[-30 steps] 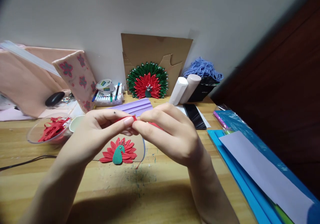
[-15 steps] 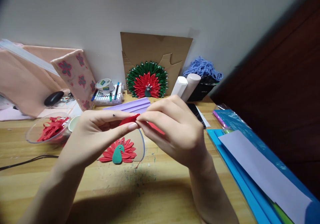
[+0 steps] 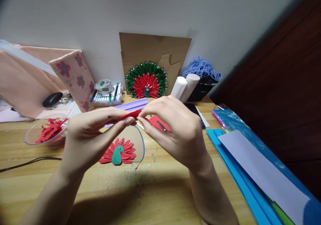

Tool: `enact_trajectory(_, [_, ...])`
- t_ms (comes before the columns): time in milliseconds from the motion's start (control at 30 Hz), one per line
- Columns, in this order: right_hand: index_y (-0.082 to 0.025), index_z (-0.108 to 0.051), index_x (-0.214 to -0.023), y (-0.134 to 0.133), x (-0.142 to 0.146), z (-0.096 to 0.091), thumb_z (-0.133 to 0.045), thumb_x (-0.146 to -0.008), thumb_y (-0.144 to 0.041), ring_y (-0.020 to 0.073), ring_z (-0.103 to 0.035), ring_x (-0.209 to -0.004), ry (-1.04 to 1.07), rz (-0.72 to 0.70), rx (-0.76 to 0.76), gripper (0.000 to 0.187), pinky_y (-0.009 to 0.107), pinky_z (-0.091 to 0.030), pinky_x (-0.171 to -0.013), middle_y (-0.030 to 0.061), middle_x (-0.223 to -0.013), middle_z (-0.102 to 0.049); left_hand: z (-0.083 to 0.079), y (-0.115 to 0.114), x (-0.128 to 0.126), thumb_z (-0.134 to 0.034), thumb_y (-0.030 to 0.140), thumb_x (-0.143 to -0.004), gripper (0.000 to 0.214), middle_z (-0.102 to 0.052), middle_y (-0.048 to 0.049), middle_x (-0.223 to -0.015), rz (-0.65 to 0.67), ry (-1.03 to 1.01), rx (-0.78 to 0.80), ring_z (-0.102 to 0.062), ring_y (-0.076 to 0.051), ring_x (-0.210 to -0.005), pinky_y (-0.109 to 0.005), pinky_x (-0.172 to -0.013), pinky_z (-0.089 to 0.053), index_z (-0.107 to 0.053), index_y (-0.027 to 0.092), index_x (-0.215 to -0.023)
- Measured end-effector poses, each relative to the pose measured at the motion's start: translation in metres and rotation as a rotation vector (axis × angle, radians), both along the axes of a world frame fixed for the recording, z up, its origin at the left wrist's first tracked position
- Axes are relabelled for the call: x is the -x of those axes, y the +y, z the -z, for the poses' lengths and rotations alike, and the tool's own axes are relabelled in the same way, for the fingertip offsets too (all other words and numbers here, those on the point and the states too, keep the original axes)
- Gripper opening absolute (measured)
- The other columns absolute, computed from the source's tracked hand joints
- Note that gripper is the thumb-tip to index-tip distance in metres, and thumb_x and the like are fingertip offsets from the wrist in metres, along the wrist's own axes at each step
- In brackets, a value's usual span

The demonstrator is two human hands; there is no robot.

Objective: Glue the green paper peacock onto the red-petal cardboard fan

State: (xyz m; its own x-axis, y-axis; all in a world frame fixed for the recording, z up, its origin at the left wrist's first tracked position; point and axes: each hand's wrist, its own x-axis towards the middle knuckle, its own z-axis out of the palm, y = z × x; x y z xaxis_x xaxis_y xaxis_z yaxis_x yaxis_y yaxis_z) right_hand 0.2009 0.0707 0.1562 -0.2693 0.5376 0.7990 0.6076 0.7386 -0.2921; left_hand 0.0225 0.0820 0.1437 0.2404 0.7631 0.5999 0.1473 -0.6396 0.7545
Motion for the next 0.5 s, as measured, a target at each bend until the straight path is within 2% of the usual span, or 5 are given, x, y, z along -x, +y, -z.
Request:
enact_trajectory(67, [-0.023, -0.066, -0.083, -0.0004, 0.0003, 0.0008, -0.066, -0.076, -0.011, 0.0185, -0.065, -0.072, 0.045, -0.02, 0.036, 0.015, 0.032, -0.053, -0.067, 0.002, -0.078, -0.069, -0.0006, -0.0005, -0.0007, -0.067, 0.017, -0.077, 0.013, -0.074, -0.0008, -0.085, -0.024, 0.015, 0.009, -0.068, -0.013, -0.075, -0.023, -0.07, -0.057, -0.072, 0.02, -0.089])
enact_trajectory(267, [-0.024, -0.067, -0.081, -0.0006, 0.0019, 0.0037, -0.068, -0.074, -0.01, 0.0172, -0.065, -0.07, 0.163, -0.043, 0.094, 0.017, 0.031, -0.054, -0.066, -0.0003, -0.077, -0.07, -0.0038, -0.0009, -0.0048, -0.066, 0.021, -0.078, 0.006, -0.072, -0.0008, -0.075, -0.038, -0.051, 0.179, -0.067, -0.012, -0.067, -0.02, -0.063, -0.057, -0.07, 0.017, -0.078])
enact_trajectory(367, [-0.024, -0.068, -0.08, -0.0006, 0.0025, 0.004, -0.069, -0.073, -0.009, 0.017, -0.065, -0.07, 0.197, -0.056, 0.12, 0.017, 0.032, -0.054, -0.066, -0.0005, -0.076, -0.069, -0.0032, -0.0007, -0.0056, -0.068, 0.02, -0.076, 0.006, -0.072, -0.0012, -0.077, -0.062, -0.108, 0.189, -0.068, -0.012, -0.067, -0.02, -0.064, -0.057, -0.07, 0.017, -0.081])
enact_trajectory(500, [-0.023, -0.068, -0.077, -0.0012, 0.0032, 0.0038, -0.069, -0.071, -0.008, 0.0165, -0.065, -0.069, 0.223, -0.051, 0.146, 0.017, 0.032, -0.054, -0.067, -0.0005, -0.074, -0.069, -0.0022, -0.0001, -0.0038, -0.067, 0.018, -0.077, 0.014, -0.073, -0.002, -0.08, -0.03, -0.128, 0.156, -0.069, -0.013, -0.07, -0.023, -0.065, -0.058, -0.069, 0.018, -0.091])
